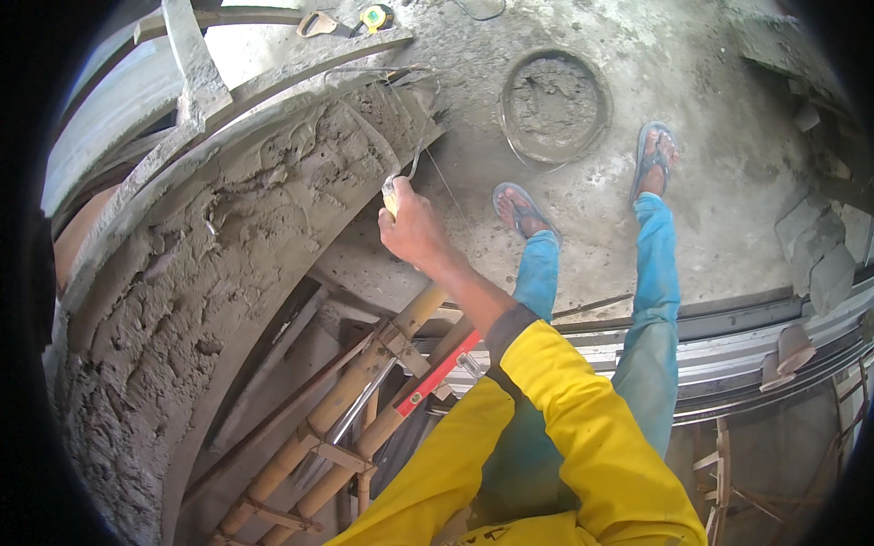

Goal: The person scoops cement from a metal bowl using a trowel and applies it to a curved concrete surface, smoothing it repeatedly. The person works along the edge of the structure, adding and leveling the cement in small sections.

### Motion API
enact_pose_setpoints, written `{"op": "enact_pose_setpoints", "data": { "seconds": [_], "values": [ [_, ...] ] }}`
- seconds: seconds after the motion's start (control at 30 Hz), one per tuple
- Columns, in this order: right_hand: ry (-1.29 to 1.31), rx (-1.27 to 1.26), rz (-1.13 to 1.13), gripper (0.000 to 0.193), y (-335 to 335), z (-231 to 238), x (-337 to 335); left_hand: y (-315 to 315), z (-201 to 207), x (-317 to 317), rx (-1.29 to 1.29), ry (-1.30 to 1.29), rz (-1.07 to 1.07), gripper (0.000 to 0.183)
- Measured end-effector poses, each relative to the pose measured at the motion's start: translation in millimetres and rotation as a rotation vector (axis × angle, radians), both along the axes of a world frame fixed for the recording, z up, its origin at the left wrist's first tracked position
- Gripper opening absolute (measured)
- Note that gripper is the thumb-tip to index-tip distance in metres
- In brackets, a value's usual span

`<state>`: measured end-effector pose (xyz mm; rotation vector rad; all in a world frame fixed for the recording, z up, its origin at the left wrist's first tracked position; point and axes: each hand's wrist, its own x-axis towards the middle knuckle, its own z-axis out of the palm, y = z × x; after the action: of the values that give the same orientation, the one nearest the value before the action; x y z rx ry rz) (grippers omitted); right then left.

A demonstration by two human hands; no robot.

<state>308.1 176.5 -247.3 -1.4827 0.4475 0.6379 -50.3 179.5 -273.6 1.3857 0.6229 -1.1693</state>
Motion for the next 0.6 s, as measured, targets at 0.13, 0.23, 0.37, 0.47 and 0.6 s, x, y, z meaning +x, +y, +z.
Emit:
{"op": "enact_pose_setpoints", "data": {
  "seconds": [0.13, 0.23, 0.37, 0.47, 0.6],
  "values": [
    [-0.048, 0.033, -0.040, 0.039, -8, 9, -19, -7, 31, 54, 0.303, -0.026, -0.707, 0.064],
    [-0.130, 0.067, -0.030, 0.037, -16, 10, -47, -19, 53, 83, 0.410, -0.051, -1.027, 0.065],
    [0.348, 0.554, 0.139, 0.033, -76, 41, -41, -32, 81, 114, 0.438, 0.004, -1.122, 0.068],
    [0.307, 0.625, 0.028, 0.031, -94, 40, -50, -34, 76, 103, 0.520, -0.056, -1.166, 0.068],
    [0.039, 0.195, -0.200, 0.030, -90, 39, -46, -33, 75, 106, 0.472, -0.037, -1.138, 0.065]
  ]
}}
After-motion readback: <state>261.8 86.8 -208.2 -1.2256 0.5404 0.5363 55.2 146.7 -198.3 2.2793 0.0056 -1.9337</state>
